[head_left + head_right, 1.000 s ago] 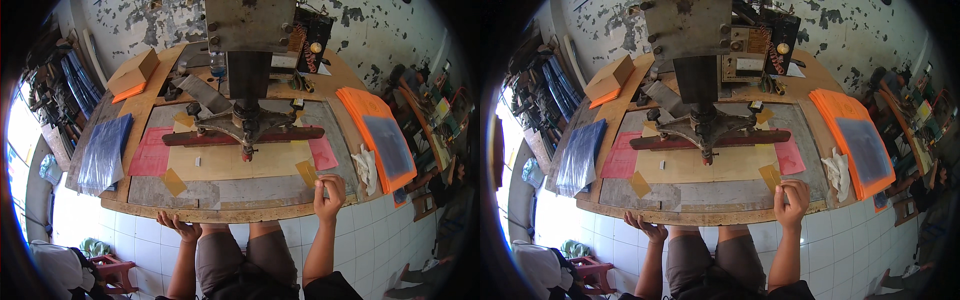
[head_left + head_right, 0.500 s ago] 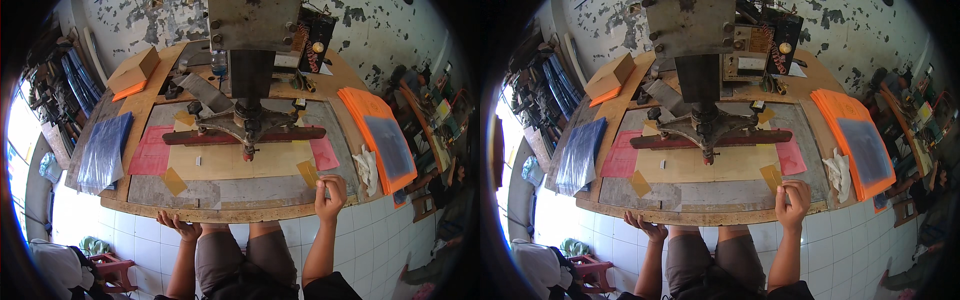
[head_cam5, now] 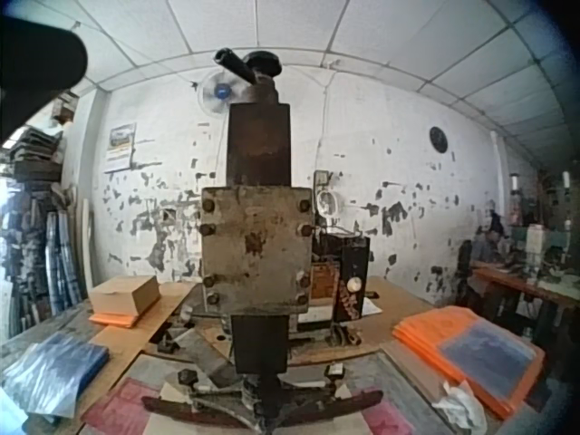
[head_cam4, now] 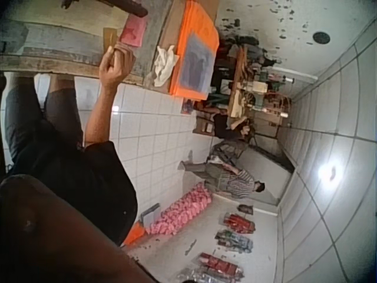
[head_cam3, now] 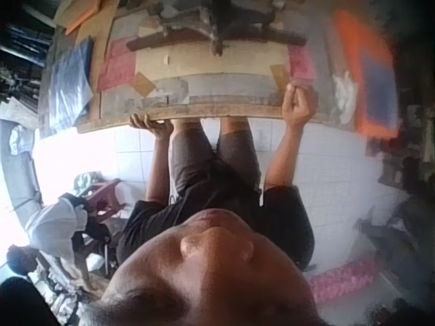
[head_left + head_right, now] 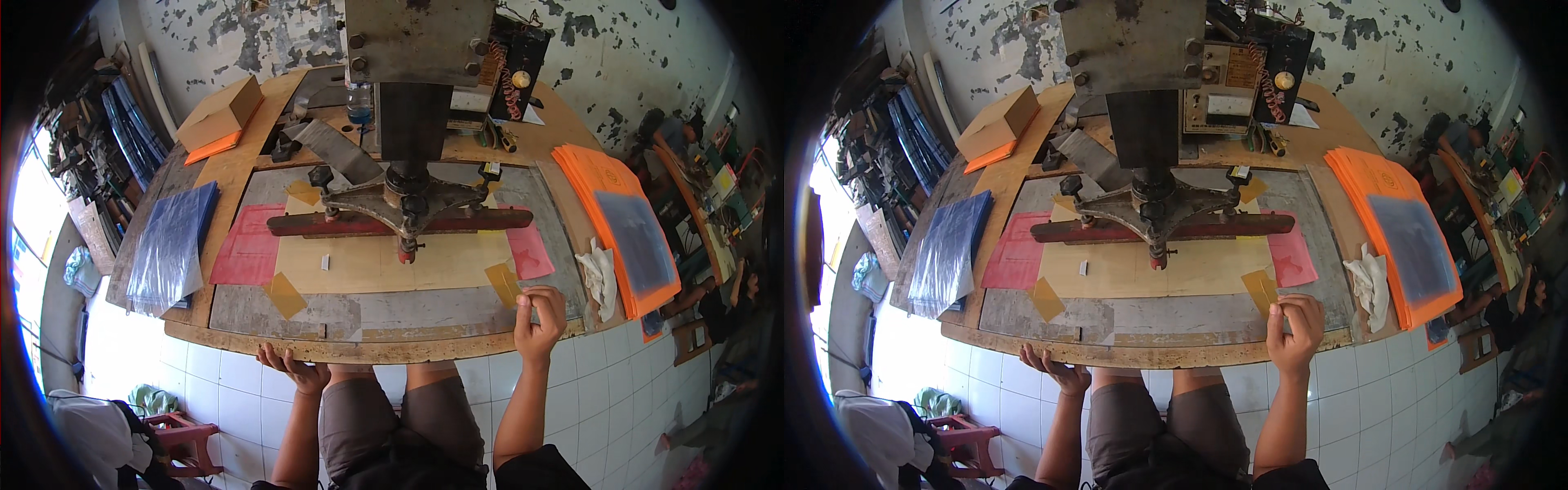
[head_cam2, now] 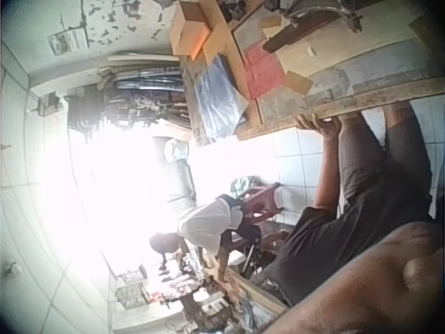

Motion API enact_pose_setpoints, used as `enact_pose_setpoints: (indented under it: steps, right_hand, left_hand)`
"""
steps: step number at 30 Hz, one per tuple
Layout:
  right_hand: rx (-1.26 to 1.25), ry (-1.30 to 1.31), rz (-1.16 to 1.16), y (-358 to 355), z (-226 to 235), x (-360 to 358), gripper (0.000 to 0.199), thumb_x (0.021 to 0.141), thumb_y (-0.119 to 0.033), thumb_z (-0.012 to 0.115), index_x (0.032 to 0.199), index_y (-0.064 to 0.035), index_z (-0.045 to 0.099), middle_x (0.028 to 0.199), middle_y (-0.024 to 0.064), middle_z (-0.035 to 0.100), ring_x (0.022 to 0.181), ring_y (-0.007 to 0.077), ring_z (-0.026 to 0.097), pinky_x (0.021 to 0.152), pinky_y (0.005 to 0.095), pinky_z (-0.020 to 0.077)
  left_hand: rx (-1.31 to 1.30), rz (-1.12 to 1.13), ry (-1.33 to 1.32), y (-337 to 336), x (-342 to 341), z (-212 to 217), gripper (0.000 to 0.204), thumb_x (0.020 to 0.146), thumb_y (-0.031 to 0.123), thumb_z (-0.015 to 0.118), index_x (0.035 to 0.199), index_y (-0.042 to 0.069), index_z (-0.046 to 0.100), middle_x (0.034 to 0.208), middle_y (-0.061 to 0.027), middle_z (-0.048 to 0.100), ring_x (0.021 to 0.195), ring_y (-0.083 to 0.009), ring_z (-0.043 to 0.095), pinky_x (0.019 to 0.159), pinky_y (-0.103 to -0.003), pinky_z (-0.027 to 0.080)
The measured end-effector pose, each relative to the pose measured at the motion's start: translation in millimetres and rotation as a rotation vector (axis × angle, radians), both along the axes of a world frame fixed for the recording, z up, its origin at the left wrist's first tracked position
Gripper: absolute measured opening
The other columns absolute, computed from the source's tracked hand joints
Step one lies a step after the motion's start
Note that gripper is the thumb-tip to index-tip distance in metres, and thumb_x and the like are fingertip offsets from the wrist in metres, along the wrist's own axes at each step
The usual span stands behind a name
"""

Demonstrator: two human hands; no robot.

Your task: The person wipes a industrial printing or stamping workstation using a white cloth, cleaning various surfaces and components by hand.

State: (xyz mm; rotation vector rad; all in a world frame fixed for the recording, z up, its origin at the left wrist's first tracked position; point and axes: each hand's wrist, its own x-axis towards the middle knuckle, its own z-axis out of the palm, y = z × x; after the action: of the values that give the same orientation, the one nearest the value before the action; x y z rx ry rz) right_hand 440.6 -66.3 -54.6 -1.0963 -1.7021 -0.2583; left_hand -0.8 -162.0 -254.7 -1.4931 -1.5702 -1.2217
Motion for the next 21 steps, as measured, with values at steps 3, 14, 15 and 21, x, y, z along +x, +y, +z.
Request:
enact_pose_setpoints:
  steps: [3, 14, 15, 21]
  right_hand:
    - [-0.006, -0.005, 0.002, 0.5, 0.4, 0.3, 0.012, 0.098, -0.002, 0.076, 0.088, -0.0026, 0.068, 0.095, 0.0106, 0.077, 0.093, 0.0309, 0.075, 0.086, 0.0445, 0.0521]
    - [-0.042, -0.031, -0.003, 3.0, -0.7, -1.8, 0.012, 0.098, -0.003, 0.077, 0.09, -0.0022, 0.068, 0.095, 0.0107, 0.075, 0.091, 0.0336, 0.072, 0.085, 0.046, 0.0509]
    - [-0.057, -0.036, -0.002, 2.0, -1.9, -1.7, 0.012, 0.098, -0.003, 0.078, 0.091, -0.0021, 0.068, 0.095, 0.0107, 0.075, 0.09, 0.0337, 0.072, 0.085, 0.0462, 0.0509]
    - [-0.11, -0.067, 0.01, 4.9, -3.0, -3.2, 0.011, 0.098, -0.005, 0.08, 0.093, -0.0023, 0.07, 0.095, 0.0101, 0.075, 0.09, 0.0335, 0.071, 0.085, 0.0469, 0.0508]
  left_hand:
    - [-0.006, -0.009, -0.007, 0.2, 0.7, -0.3, 0.078, 0.106, 0.044, 0.063, 0.171, 0.016, 0.03, 0.182, -0.0301, 0.021, 0.17, -0.0572, 0.013, 0.132, -0.08, 0.009]
    - [-0.035, -0.023, -0.036, -1.7, 4.8, 9.2, 0.077, 0.105, 0.036, 0.068, 0.168, 0.013, 0.032, 0.179, -0.033, 0.024, 0.167, -0.061, 0.015, 0.13, -0.083, 0.011]
    - [-0.059, -0.035, -0.045, -5.6, 6.0, 9.6, 0.076, 0.105, 0.035, 0.069, 0.167, 0.012, 0.033, 0.179, -0.0328, 0.025, 0.167, -0.0612, 0.016, 0.13, -0.083, 0.012]
    - [-0.09, -0.074, -0.07, -7.6, 8.5, 16.5, 0.071, 0.104, 0.035, 0.073, 0.162, 0.011, 0.041, 0.177, -0.0323, 0.031, 0.165, -0.0626, 0.022, 0.13, -0.082, 0.016]
